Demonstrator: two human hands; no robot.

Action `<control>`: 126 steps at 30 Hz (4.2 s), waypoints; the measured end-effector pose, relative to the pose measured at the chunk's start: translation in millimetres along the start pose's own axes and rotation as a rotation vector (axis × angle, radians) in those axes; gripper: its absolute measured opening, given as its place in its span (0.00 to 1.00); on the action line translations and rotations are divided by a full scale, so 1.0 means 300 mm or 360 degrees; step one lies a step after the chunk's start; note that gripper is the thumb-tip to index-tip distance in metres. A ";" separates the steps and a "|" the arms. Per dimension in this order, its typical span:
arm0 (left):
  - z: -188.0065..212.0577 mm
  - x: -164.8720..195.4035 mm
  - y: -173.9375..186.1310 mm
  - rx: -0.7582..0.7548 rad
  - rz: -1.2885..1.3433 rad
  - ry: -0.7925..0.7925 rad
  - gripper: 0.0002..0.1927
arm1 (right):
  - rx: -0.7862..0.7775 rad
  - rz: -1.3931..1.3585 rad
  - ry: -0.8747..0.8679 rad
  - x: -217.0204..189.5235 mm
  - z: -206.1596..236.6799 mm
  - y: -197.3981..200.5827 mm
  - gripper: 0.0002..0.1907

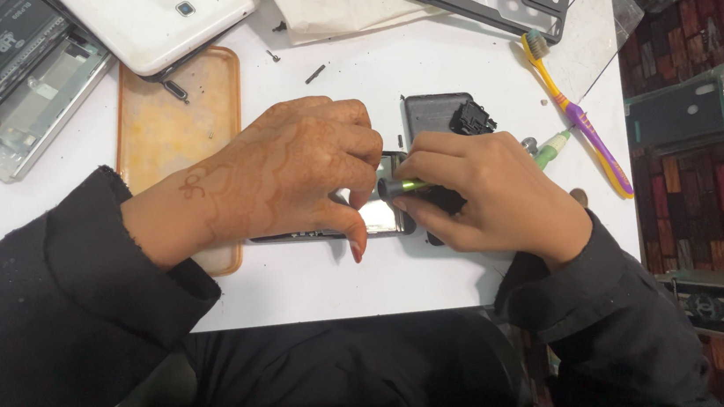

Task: The person uses a screwdriver to remove screws from a disassembled smartphone chassis on a white workbench. They place removed screws into a small plastic tray and continue unscrewing multiple fasteners from the device frame.

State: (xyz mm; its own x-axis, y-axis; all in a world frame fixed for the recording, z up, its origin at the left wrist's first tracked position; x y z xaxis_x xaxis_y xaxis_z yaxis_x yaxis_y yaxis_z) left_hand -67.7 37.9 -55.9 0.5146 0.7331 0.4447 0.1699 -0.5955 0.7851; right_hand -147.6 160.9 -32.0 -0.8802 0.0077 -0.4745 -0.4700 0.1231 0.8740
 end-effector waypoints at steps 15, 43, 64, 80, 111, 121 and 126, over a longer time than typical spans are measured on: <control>-0.001 -0.055 0.094 0.0217 -0.0058 0.0117 0.10 | 0.0008 0.0036 0.0120 -0.028 -0.005 -0.021 0.13; -0.008 0.014 0.119 0.0170 0.0441 0.0303 0.02 | 0.0919 0.0349 0.0680 -0.066 0.061 0.015 0.17; 0.137 -0.162 0.247 -0.0881 -0.1202 0.1176 0.08 | 0.1112 -0.0634 0.0423 0.021 0.041 0.057 0.30; 0.054 -0.115 0.204 -0.0292 -0.0781 0.0594 0.28 | 0.0878 -0.0683 0.0469 0.009 0.049 0.040 0.27; 0.019 -0.026 0.006 -0.0554 -0.0099 0.0253 0.30 | 0.0585 -0.0757 0.0377 -0.002 0.057 0.027 0.29; 0.011 -0.019 0.008 -0.0542 -0.0086 0.0240 0.30 | 0.0675 -0.0802 0.0576 0.020 0.051 0.020 0.32; 0.011 -0.021 0.005 -0.0533 -0.0083 0.0247 0.31 | 0.0710 -0.0936 0.0517 0.044 0.066 0.023 0.31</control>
State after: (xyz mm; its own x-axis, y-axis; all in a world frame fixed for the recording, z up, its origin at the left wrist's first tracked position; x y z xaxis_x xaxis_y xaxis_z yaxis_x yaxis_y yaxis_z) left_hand -67.7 31.4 -58.9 0.3746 0.8159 0.4405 -0.1053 -0.4346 0.8945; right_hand -161.2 181.3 -34.4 -0.5042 -0.4621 -0.7296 -0.8523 0.4025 0.3341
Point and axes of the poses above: each hand's wrist, its own z-axis away from the middle knuckle, its own y-axis out of the back of the hand, x = y × z, the point moved 6 cm from there along -z, towards the middle knuckle, and after that the axes turned 6 degrees about -z, right-handed, at the moved point
